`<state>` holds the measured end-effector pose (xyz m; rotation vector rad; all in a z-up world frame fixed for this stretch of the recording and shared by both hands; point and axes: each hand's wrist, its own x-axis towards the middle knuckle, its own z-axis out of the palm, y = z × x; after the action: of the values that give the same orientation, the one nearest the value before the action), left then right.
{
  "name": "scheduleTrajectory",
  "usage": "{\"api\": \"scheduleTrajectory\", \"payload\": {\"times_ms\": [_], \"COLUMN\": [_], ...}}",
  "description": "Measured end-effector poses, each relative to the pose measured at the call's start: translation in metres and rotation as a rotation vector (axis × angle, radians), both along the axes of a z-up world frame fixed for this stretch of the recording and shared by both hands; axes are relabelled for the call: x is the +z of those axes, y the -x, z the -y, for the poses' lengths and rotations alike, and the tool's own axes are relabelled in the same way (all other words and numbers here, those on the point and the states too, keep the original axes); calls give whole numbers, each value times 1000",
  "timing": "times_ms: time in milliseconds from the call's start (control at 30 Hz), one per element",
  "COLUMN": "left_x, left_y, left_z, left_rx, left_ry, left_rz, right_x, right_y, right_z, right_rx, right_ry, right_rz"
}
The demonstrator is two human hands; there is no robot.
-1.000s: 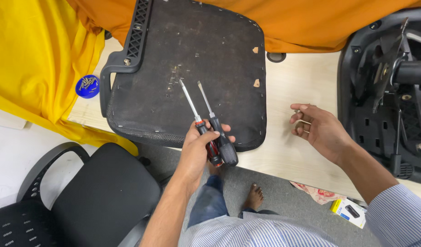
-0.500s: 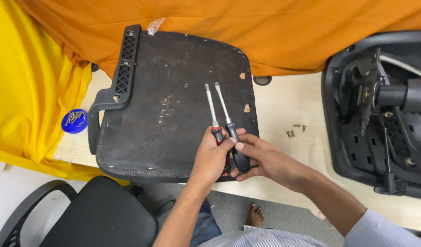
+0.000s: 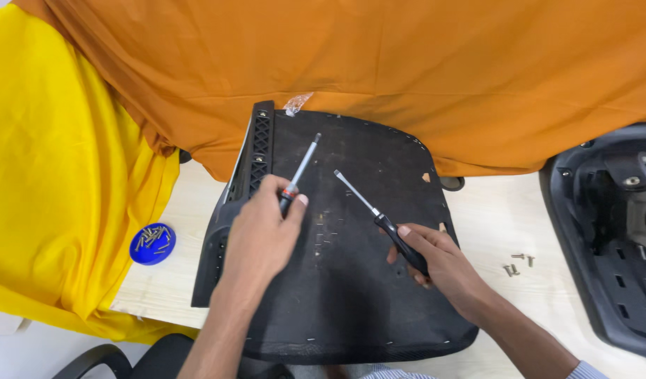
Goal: The person uses a screwdriver to tighten screws on a black plastic bracket attached to a chair seat. They repeatedly insert and tighten screws at multiple positions along the bracket.
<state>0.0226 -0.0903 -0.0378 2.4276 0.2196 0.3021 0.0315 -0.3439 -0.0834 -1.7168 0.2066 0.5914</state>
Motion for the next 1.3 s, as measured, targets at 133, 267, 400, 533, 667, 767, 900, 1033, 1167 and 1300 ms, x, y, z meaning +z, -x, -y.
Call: {"api": "scheduleTrajectory", "payload": {"times_ms": [133, 267, 400, 533, 667, 767, 900, 1033, 1167, 1300], "left_x": [10, 7, 1, 1, 0, 1, 6, 5, 3, 1], "left_y": [-13, -19, -21, -29, -32, -31, -29, -23, -20, -15], "left_z": [-59, -92, -104, -117, -120, -118, -113, -110, -107, -106], "left_rx": [73, 36, -54, -242, -290, -255, -236, -225, -167, -184], "left_ry": [-40, 53, 17, 114, 153, 119, 109, 62, 46, 90], "left_rz": [51, -207, -343, -296, -313, -353, -361, -301, -278, -119], "right_x": [7, 6, 13, 31, 54, 68, 90, 117, 151, 172], "right_y": [-10, -11, -13, -14, -13, -17, -42, -79, -100, -95], "right_z": [-23, -38, -55, -73, -85, -91, -97, -115, -138, -165], "right_rx": [114, 242, 429, 416, 432, 476, 586, 745, 777, 664], "right_ry": [159, 289, 232, 399, 452, 622, 768, 893, 877, 914], "right_rz": [118, 188, 461, 271, 289, 234, 278, 449, 773, 717]}}
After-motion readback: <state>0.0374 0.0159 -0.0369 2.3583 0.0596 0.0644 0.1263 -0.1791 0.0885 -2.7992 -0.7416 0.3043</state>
